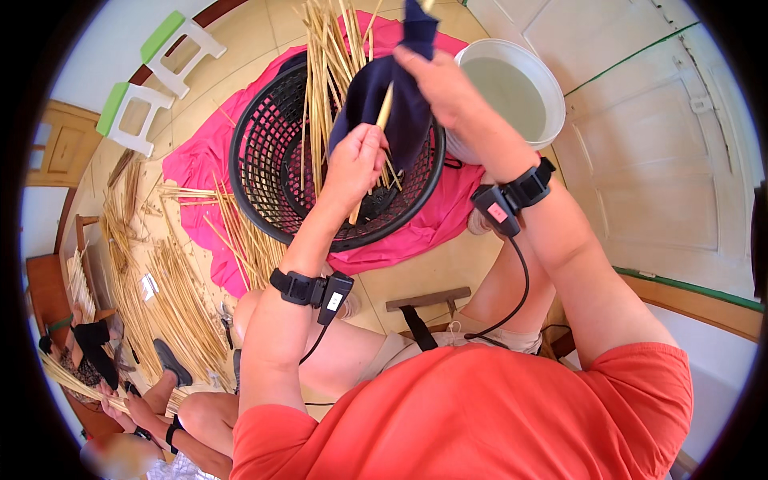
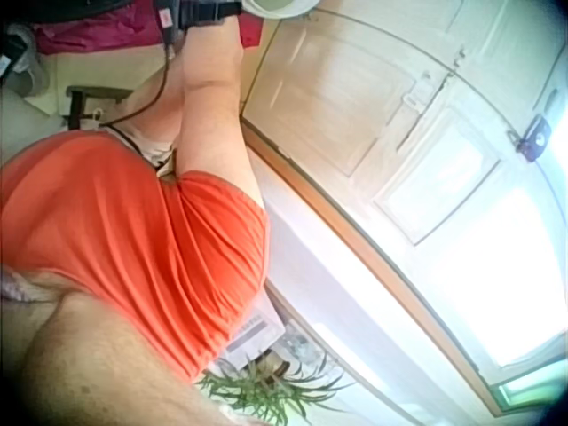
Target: The person cleans long bamboo strips by pulling each strip through a dark cloth held in their hand, then placing the cleaned strips into a black basket.
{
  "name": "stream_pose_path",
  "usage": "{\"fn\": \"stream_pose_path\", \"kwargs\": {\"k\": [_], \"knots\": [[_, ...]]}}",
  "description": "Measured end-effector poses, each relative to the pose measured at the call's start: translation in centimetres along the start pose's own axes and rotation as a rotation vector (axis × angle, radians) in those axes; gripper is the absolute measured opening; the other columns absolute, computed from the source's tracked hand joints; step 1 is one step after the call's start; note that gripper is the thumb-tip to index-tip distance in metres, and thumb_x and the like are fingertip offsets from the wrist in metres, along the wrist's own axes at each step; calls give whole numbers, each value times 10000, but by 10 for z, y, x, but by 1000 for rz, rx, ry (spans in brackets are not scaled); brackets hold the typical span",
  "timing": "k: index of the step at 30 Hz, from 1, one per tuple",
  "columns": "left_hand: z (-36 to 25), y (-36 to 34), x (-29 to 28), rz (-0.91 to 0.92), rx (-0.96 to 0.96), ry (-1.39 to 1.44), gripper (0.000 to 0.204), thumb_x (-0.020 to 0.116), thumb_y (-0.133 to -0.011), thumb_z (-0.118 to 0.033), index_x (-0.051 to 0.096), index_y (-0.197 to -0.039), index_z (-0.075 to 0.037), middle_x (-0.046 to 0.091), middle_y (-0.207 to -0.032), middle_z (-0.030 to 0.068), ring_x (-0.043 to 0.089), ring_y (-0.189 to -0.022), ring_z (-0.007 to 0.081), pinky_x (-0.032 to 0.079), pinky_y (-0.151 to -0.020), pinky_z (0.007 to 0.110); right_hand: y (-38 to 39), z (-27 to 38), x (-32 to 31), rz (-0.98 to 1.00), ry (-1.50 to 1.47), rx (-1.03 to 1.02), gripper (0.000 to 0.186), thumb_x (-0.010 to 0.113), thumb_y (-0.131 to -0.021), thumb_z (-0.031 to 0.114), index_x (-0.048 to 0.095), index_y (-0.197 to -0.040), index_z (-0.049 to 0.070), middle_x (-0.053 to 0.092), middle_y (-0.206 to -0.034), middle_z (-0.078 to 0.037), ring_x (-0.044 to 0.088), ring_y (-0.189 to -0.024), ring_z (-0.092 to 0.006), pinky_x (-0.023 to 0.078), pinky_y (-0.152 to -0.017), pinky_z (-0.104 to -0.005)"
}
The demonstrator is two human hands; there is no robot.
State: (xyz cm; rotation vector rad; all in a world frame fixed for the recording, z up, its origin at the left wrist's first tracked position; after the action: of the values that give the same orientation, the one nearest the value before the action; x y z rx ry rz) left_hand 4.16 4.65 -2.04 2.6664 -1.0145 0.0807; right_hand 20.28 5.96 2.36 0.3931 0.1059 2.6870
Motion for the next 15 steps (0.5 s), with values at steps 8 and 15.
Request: {"fn": "stream_pose_path", "kwargs": {"k": [8,15], "knots": [[16,13,15,234,-159,28,299,344,-959,-333,442,-824,-85,331,-554,-56,277,-407,29,223,-353,175,-35,40,-68,-194,-240,-99,184,564,-868,204,591,-918,29,636,-866,-59,621,-766,-169,512,-707,-301],[8,9,12,247,-107,55,291,349,-959,-333,442,-827,-91,318,-554,-67,259,-408,19,196,-351,175,-24,32,-51,-184,-221,-123,180,563,-869,199,588,-906,24,638,-845,-63,623,-742,-175,519,-670,-310]]}}
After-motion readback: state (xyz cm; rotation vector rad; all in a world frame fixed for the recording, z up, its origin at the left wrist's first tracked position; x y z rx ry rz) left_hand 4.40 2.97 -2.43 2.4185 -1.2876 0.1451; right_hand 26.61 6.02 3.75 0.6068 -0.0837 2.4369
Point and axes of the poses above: each hand's wrist, its own y-axis away from the middle knuckle, its own x-axis out of the palm, z = x × y, the point moved 5 cm from there along -y, towards the middle knuckle
